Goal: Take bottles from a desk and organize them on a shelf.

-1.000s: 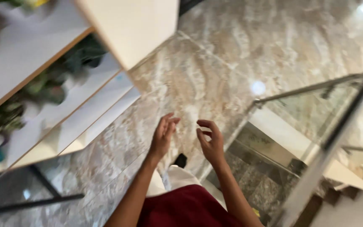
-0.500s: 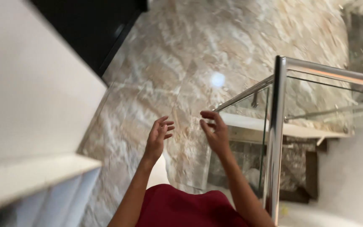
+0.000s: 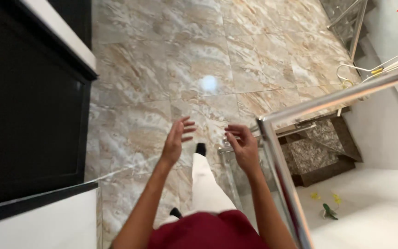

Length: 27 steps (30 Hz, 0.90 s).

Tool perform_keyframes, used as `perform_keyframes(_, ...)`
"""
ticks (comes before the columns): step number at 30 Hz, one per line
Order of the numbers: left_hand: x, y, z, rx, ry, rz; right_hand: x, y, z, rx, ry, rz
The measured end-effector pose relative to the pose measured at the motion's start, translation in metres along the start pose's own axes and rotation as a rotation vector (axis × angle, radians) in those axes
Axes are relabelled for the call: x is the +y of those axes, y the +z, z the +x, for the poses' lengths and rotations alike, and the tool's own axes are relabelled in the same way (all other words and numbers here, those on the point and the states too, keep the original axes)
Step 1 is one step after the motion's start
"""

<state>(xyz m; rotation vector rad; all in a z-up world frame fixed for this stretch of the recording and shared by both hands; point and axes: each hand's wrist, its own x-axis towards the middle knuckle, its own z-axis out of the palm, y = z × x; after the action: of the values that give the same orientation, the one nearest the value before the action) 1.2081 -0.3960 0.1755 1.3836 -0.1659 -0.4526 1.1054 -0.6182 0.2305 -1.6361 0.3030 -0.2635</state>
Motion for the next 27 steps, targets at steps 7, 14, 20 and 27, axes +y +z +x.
perform_keyframes(7,0.055,0.022,0.201,-0.018,-0.098,-0.064,-0.007,-0.027,0.217,0.026,0.026,0.112)
perform_keyframes(14,0.103,0.006,0.397,-0.041,-0.066,-0.037,-0.009,-0.021,0.437,0.032,-0.047,0.157)
perform_keyframes(20,0.096,-0.037,0.592,-0.067,-0.145,0.002,0.002,-0.009,0.618,0.086,-0.006,0.120)
perform_keyframes(27,0.161,-0.016,0.842,-0.277,-0.216,0.028,-0.021,-0.021,0.798,0.271,0.084,0.082)
